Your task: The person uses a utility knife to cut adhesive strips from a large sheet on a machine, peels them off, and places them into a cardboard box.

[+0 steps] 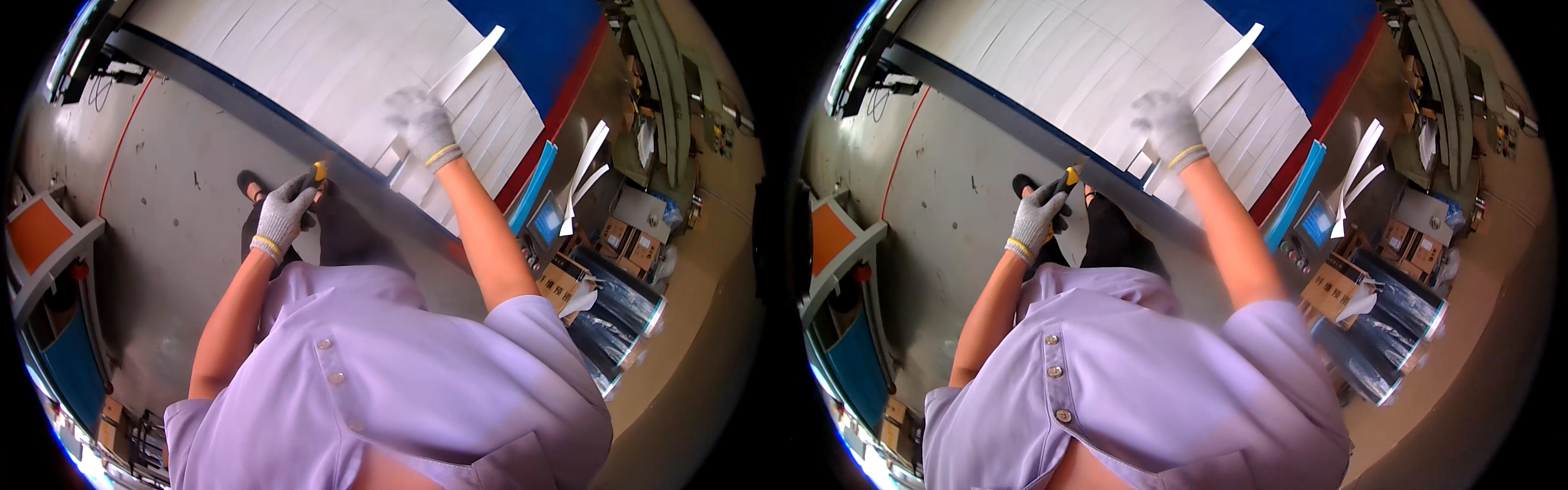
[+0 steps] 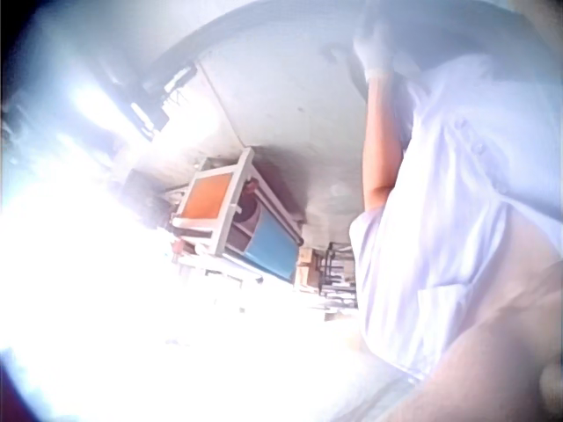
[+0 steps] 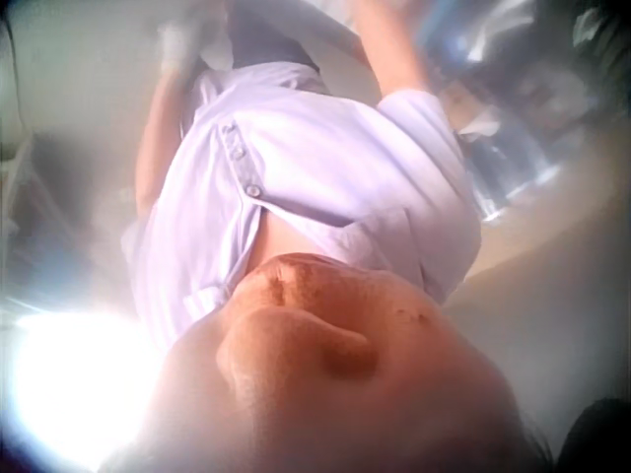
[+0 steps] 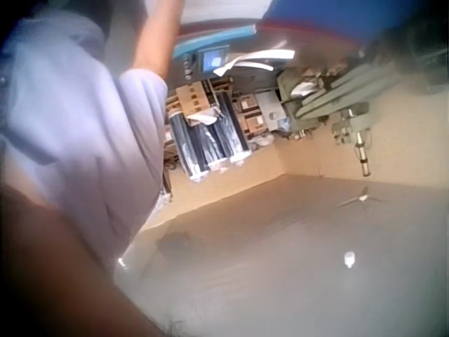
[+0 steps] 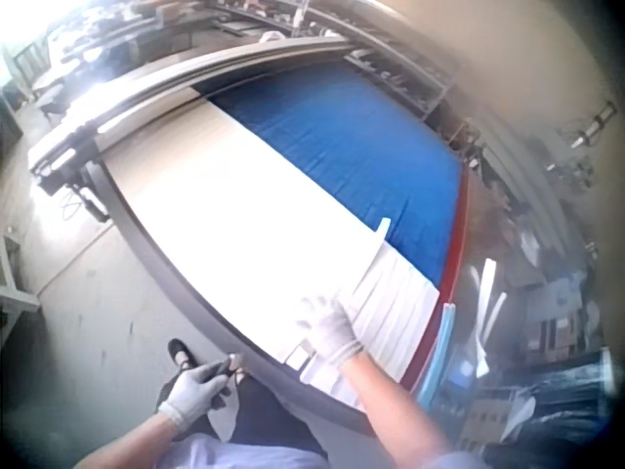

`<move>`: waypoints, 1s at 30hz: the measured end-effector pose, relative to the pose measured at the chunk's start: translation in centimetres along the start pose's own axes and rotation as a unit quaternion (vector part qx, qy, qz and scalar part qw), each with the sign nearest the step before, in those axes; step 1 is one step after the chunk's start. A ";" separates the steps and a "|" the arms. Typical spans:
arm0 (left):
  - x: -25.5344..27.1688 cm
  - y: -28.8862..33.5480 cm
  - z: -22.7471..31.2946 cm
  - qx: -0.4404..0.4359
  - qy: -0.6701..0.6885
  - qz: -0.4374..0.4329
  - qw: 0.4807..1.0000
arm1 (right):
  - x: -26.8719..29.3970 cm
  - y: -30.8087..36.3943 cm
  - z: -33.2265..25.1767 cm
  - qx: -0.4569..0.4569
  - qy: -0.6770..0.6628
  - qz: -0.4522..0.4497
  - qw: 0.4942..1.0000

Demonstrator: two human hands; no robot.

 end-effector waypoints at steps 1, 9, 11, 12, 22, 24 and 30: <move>-0.2 -0.3 -0.4 -0.006 -0.006 0.014 1.000 | -0.2 -0.2 -1.9 0.042 0.021 -0.027 0.999; -2.0 -1.9 -1.8 -0.003 -0.095 0.045 0.994 | -1.6 -0.4 -4.6 0.119 0.091 -0.128 0.980; -2.1 -1.2 -1.1 -0.052 -0.109 0.037 0.992 | -1.6 -0.3 -4.4 0.130 0.074 -0.116 0.982; -2.0 -0.9 -1.0 -0.042 -0.116 0.038 0.992 | -1.7 -0.1 -4.1 0.138 0.069 -0.107 0.982; -1.1 -0.9 -0.1 -0.021 -0.114 0.042 0.992 | -1.5 1.2 -3.8 0.157 0.014 -0.037 0.987; -1.0 -0.4 0.8 0.010 -0.103 0.042 0.994 | -1.3 1.1 -5.1 0.095 0.016 -0.053 0.994; -0.7 -0.8 0.0 -0.002 -0.086 0.048 0.995 | -3.0 0.6 -7.3 -0.042 0.040 -0.072 0.996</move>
Point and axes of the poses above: each hand's wrist, its own y-axis away from the middle knuckle, its own x-axis out of the back of the hand, z = x × y, the point moved 3 cm from there along -y, towards the middle knuckle, and after that the axes turned 5 degrees about -y, right-handed, at the moved point
